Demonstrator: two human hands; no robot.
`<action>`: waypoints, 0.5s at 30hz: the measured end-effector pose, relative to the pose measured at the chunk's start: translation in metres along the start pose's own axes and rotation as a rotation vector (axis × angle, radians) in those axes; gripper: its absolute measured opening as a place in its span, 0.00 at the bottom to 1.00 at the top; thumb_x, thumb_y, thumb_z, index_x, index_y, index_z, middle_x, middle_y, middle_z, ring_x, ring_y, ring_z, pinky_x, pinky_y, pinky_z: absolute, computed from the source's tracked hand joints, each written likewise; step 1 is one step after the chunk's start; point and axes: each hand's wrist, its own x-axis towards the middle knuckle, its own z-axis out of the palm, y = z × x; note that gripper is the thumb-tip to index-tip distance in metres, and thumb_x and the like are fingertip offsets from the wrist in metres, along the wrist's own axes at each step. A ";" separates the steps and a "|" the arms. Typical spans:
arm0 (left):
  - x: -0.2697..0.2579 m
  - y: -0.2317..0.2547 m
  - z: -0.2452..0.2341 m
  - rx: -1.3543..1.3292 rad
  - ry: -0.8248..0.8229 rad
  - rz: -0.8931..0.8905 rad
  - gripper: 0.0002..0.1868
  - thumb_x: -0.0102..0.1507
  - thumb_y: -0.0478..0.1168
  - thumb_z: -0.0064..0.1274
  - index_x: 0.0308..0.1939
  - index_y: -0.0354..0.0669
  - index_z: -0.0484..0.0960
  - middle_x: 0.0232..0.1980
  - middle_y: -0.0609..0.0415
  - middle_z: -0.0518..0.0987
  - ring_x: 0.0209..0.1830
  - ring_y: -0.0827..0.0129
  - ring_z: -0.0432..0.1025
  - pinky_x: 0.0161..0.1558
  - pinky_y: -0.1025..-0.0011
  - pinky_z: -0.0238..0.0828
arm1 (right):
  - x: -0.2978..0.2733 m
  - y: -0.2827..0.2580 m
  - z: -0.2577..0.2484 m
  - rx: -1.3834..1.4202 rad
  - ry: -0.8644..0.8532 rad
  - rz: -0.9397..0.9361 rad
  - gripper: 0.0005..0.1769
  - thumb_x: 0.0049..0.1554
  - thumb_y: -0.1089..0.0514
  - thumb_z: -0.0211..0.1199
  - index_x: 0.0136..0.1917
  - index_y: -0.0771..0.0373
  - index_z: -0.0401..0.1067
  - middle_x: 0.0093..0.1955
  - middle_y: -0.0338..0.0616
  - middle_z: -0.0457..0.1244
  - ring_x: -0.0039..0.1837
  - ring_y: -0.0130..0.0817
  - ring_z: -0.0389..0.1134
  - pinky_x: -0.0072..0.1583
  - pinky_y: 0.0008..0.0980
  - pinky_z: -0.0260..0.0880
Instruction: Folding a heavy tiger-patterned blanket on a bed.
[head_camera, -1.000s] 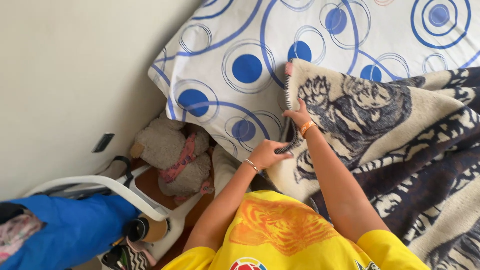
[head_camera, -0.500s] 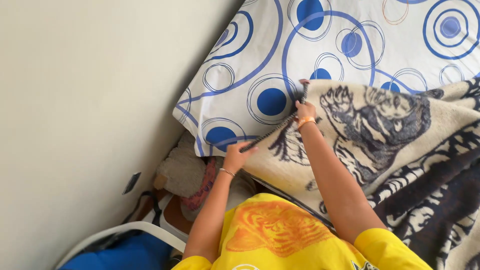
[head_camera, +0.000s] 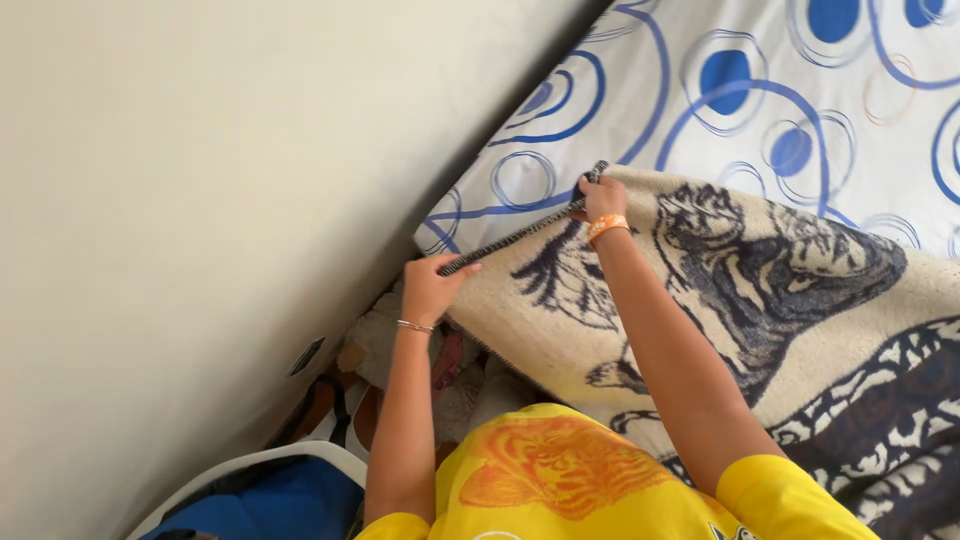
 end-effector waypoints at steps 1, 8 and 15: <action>0.003 -0.006 -0.013 0.017 0.091 0.101 0.29 0.55 0.57 0.71 0.45 0.34 0.88 0.39 0.46 0.87 0.34 0.69 0.81 0.40 0.70 0.77 | 0.005 -0.001 0.017 0.014 -0.030 -0.023 0.09 0.60 0.59 0.62 0.47 0.69 0.74 0.41 0.43 0.67 0.39 0.33 0.72 0.38 0.40 0.80; 0.016 0.028 -0.086 0.224 0.232 -0.147 0.19 0.56 0.58 0.66 0.39 0.49 0.91 0.18 0.59 0.78 0.13 0.71 0.64 0.19 0.67 0.54 | -0.021 -0.040 0.105 -0.028 -0.057 -0.181 0.11 0.60 0.57 0.64 0.44 0.69 0.76 0.38 0.42 0.68 0.37 0.30 0.71 0.37 0.34 0.79; 0.057 -0.044 -0.044 0.240 0.287 -0.226 0.20 0.53 0.59 0.69 0.33 0.48 0.90 0.19 0.55 0.77 0.16 0.66 0.70 0.23 0.66 0.64 | 0.034 0.035 0.110 0.117 -0.185 -0.087 0.11 0.62 0.58 0.60 0.56 0.64 0.72 0.48 0.43 0.67 0.46 0.36 0.70 0.44 0.43 0.75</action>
